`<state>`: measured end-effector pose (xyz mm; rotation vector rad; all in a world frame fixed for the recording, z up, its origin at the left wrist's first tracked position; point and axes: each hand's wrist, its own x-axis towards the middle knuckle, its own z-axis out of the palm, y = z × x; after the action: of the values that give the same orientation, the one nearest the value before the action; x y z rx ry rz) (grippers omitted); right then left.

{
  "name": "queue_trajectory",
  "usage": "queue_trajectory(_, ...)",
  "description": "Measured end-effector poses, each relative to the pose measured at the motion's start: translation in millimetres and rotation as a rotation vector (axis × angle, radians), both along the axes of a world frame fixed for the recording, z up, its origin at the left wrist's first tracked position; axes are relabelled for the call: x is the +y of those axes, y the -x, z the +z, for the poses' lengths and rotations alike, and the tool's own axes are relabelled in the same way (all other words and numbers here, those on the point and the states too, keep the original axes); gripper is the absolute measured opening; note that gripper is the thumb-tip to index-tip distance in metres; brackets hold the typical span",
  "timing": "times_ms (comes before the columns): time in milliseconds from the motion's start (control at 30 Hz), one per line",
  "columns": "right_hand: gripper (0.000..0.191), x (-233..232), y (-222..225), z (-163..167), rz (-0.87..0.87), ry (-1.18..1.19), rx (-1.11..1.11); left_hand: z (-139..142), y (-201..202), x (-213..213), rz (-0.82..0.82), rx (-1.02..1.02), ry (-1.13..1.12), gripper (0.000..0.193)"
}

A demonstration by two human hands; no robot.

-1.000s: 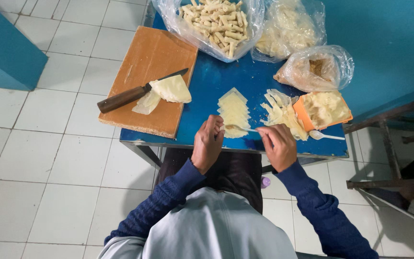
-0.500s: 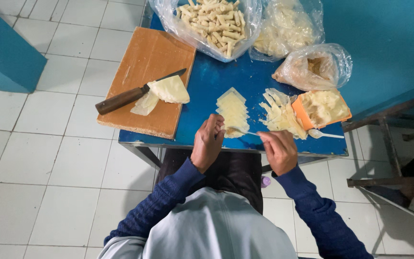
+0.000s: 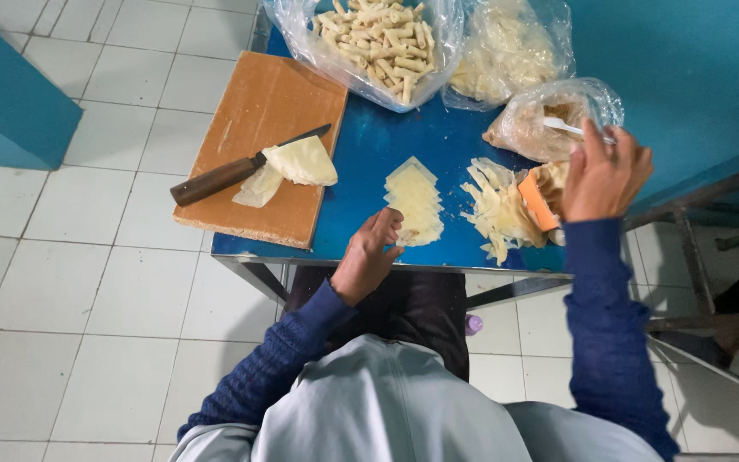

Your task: The person sits at a table and uses a spoon to scoop a pale paste from a plastic bag and spread it onto thin flat sheets. They press and fold the coated sheet pieces by hand, setting finished pieces aside and repeating the process on new sheets.

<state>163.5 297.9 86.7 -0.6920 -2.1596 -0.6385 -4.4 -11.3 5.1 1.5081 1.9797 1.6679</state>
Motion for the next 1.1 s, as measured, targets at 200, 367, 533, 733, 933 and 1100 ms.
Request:
queue_trajectory(200, 0.019, -129, 9, -45, 0.562, 0.665, -0.073, 0, -2, 1, 0.042, 0.027, -0.007, 0.033)
queue_trajectory(367, 0.022, -163, 19, -65, 0.435, 0.606, -0.075, 2, -5, -2, 0.021, -0.002, 0.015, 0.032)
queue_trajectory(533, 0.016, -159, 22, -73, 0.437, 0.662, -0.072, 5, -5, -2, 0.019, 0.033, 0.061, 0.037)
queue_trajectory(733, 0.02, -168, 24, -73, 0.53, 0.658, -0.015, 6, -4, -3, 0.021, 0.151, 0.031, 0.041)
queue_trajectory(933, 0.035, -171, 24, -69, 0.581, 0.68, -0.063, 6, -4, -2, 0.019, 0.182, 0.043, 0.041)
queue_trajectory(1100, 0.027, -163, 23, -78, 0.613, 0.547, -0.143, 5, -3, -1, 0.012, 0.201, 0.052, 0.039)
